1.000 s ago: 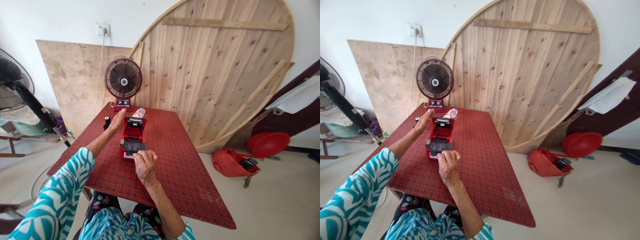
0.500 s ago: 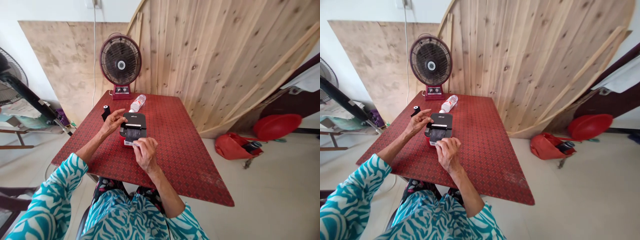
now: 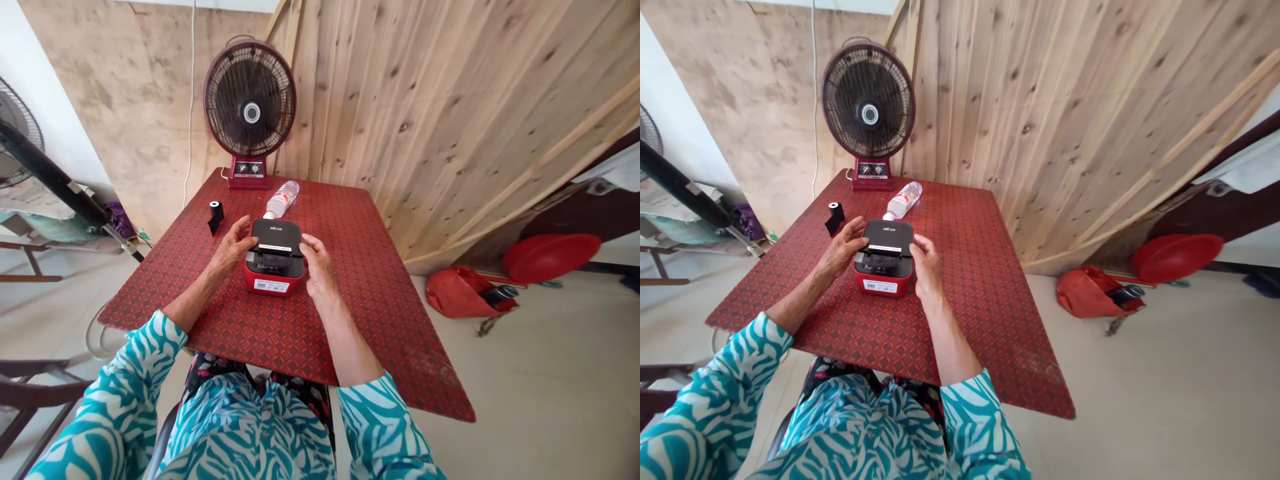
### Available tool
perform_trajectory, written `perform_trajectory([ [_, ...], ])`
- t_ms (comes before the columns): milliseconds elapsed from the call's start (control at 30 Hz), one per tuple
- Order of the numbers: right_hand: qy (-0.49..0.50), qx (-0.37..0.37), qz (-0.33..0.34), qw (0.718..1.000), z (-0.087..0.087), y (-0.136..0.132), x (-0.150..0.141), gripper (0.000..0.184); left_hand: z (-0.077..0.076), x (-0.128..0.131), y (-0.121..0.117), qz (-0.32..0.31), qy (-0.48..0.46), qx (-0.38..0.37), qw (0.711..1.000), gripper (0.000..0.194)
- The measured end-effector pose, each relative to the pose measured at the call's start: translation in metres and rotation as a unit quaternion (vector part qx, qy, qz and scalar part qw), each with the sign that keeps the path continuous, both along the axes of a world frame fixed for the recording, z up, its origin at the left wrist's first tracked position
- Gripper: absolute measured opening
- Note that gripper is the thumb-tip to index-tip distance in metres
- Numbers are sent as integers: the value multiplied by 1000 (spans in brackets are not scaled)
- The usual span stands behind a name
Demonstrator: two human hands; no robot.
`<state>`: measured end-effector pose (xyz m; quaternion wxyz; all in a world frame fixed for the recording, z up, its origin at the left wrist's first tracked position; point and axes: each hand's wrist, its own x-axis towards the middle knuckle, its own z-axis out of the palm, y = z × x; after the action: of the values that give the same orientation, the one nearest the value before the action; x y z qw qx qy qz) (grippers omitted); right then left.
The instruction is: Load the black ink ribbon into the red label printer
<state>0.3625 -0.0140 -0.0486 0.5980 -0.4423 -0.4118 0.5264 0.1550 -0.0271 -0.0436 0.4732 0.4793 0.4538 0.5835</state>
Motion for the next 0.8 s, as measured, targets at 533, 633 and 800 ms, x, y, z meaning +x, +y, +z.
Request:
perform_trajectory([
  [533,-81,46,37,995,0,-8,9,46,-3,2,-11,-76,-89,-33,993,77],
  [633,-31,36,25,999,1,-12,1,49,-4,-4,-14,-136,-130,-46,981,76],
  [800,27,14,-19,999,-11,-16,-11,53,-6,-10,-15,-169,-136,-30,976,88],
])
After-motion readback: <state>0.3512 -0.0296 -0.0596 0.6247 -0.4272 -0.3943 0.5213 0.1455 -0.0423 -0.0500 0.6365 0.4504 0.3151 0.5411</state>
